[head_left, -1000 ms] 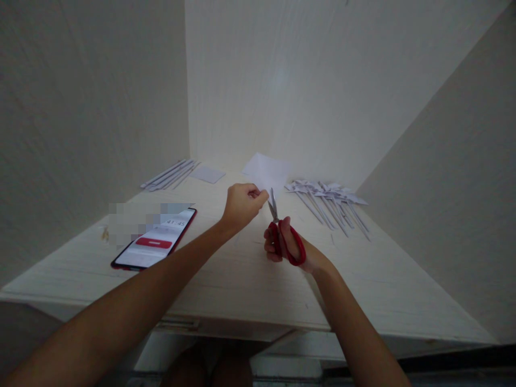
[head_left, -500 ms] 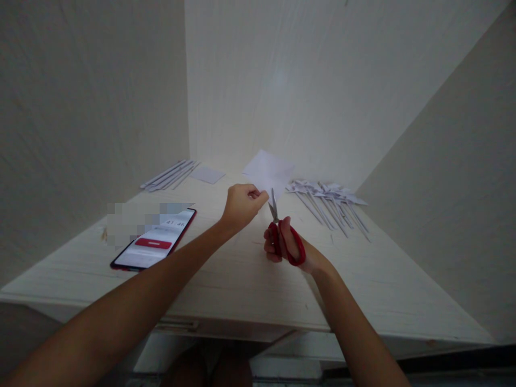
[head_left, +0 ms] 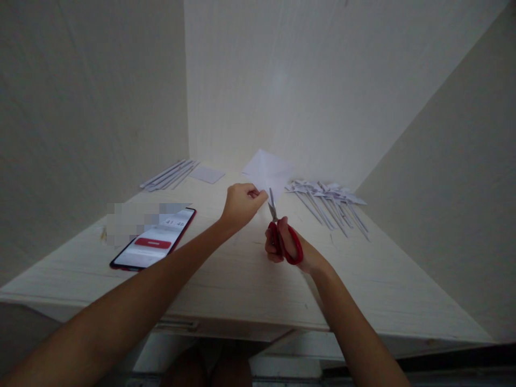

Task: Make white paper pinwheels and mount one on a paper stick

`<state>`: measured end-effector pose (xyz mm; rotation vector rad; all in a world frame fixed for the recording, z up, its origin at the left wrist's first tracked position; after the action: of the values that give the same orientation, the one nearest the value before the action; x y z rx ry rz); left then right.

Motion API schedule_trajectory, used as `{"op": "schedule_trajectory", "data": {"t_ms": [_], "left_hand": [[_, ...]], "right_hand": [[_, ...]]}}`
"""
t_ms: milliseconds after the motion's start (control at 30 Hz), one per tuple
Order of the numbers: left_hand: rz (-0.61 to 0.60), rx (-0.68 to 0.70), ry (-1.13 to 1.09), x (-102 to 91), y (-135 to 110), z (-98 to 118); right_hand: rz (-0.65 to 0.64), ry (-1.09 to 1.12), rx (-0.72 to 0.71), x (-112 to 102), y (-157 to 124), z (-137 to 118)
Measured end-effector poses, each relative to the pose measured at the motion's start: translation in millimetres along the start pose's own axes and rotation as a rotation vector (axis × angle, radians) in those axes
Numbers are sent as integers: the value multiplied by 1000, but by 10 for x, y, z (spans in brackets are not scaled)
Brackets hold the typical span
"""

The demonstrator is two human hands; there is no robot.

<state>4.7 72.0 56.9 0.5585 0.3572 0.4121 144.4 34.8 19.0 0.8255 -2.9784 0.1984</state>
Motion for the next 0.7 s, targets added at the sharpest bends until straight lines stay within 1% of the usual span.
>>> {"op": "schedule_trajectory", "data": {"t_ms": [200, 300, 533, 700], "left_hand": [[3, -15, -11, -3, 2, 4], [0, -7, -17, -6, 1, 9], [6, -8, -27, -16, -6, 24], [-23, -71, -60, -37, -14, 52]], "right_hand": [[7, -47, -16, -45, 28, 49], [7, -62, -37, -47, 27, 47], [22, -59, -34, -40, 16, 24], [37, -86, -67, -67, 13, 21]]}}
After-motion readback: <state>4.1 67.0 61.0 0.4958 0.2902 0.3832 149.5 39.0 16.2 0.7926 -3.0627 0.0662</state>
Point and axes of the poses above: each hand's wrist, its own y-axis towards the middle knuckle, its own x-axis out of the palm, z = x × y, the point moved 2 cm from there along y, towards the middle knuckle, and after that the axes turned 5 degrees about z, right-handed, at the moved point
